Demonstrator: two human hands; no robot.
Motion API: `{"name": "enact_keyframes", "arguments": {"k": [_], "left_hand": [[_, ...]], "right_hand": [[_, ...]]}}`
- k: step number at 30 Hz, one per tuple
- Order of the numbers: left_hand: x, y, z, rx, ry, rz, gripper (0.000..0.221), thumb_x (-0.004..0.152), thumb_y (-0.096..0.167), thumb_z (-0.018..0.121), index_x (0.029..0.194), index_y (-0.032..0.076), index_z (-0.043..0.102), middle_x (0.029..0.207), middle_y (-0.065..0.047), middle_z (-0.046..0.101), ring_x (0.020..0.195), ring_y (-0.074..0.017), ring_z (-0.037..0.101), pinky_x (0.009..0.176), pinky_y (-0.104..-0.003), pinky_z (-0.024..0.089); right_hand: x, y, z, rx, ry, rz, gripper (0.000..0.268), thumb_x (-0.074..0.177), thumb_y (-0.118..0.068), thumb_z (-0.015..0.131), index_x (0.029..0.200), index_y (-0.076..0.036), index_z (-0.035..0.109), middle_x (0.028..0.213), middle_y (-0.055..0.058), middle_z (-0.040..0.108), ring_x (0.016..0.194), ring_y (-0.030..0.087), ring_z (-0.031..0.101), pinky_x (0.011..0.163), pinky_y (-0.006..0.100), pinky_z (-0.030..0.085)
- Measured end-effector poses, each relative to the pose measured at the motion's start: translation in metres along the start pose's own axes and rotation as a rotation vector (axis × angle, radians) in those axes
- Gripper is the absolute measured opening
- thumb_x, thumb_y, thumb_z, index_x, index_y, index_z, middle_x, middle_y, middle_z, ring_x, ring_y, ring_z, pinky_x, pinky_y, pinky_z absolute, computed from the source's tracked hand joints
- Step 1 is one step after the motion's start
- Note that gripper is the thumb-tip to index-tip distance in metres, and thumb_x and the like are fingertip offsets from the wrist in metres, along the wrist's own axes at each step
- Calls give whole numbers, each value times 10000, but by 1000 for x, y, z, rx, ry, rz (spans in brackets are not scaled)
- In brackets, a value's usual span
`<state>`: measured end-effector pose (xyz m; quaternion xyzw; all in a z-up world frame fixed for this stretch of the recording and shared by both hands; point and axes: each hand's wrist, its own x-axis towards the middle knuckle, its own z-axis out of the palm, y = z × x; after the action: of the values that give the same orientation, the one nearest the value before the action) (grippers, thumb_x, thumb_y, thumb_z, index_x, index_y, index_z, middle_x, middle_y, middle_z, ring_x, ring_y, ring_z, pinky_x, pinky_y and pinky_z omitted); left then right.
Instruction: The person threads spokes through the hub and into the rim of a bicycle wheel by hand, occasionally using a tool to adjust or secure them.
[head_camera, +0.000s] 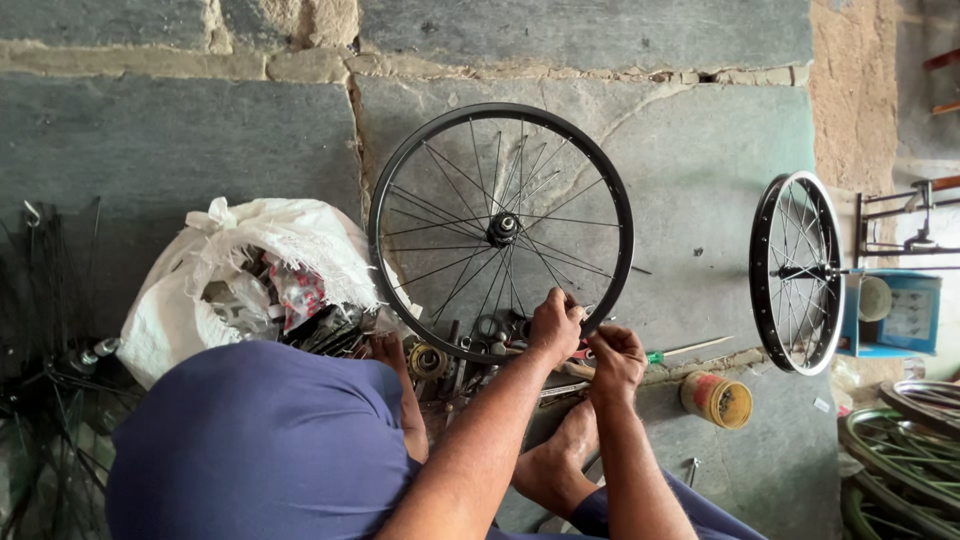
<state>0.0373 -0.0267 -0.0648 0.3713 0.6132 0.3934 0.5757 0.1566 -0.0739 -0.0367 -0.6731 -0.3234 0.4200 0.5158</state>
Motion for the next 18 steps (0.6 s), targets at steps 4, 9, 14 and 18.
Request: {"name": "enact_keyframes", "arguments": {"k": [4, 9, 14, 18], "left_hand": [[-8, 16, -8, -19, -29, -79, 197, 937, 225, 672, 1036, 73, 595, 951, -167, 741, 932, -370, 723, 802, -476, 560], [-10, 27, -16, -9, -31, -106, 202, 940, 234, 683, 1035, 74, 604, 960, -172, 738, 943, -383, 712, 801, -489, 551], [-9, 22, -11, 6, -29, -88, 215, 947, 225, 667, 1054, 59, 582, 968, -185, 731, 956, -395, 704, 812, -499, 547], [-5, 15, -8, -8, -49, -68, 210, 960, 203, 631, 1071, 44, 551, 986, -201, 719, 956, -400, 705, 821, -495, 553]], "right_hand": [[2, -9, 3, 69, -5, 26, 170, 862, 73, 751, 964, -37, 672, 895, 47, 713, 776, 121, 661, 703, 254, 544], [-1, 1, -4, 85, -94, 50, 194, 854, 106, 749, 971, -25, 667, 907, 52, 712, 797, 125, 670, 740, 249, 559], [4, 5, -7, 147, -41, 81, 193, 848, 106, 726, 964, -35, 662, 891, 54, 718, 783, 143, 684, 731, 264, 576], [2, 3, -7, 146, -77, 98, 193, 859, 111, 731, 969, -33, 663, 894, 51, 712, 780, 141, 677, 726, 257, 574]]}}
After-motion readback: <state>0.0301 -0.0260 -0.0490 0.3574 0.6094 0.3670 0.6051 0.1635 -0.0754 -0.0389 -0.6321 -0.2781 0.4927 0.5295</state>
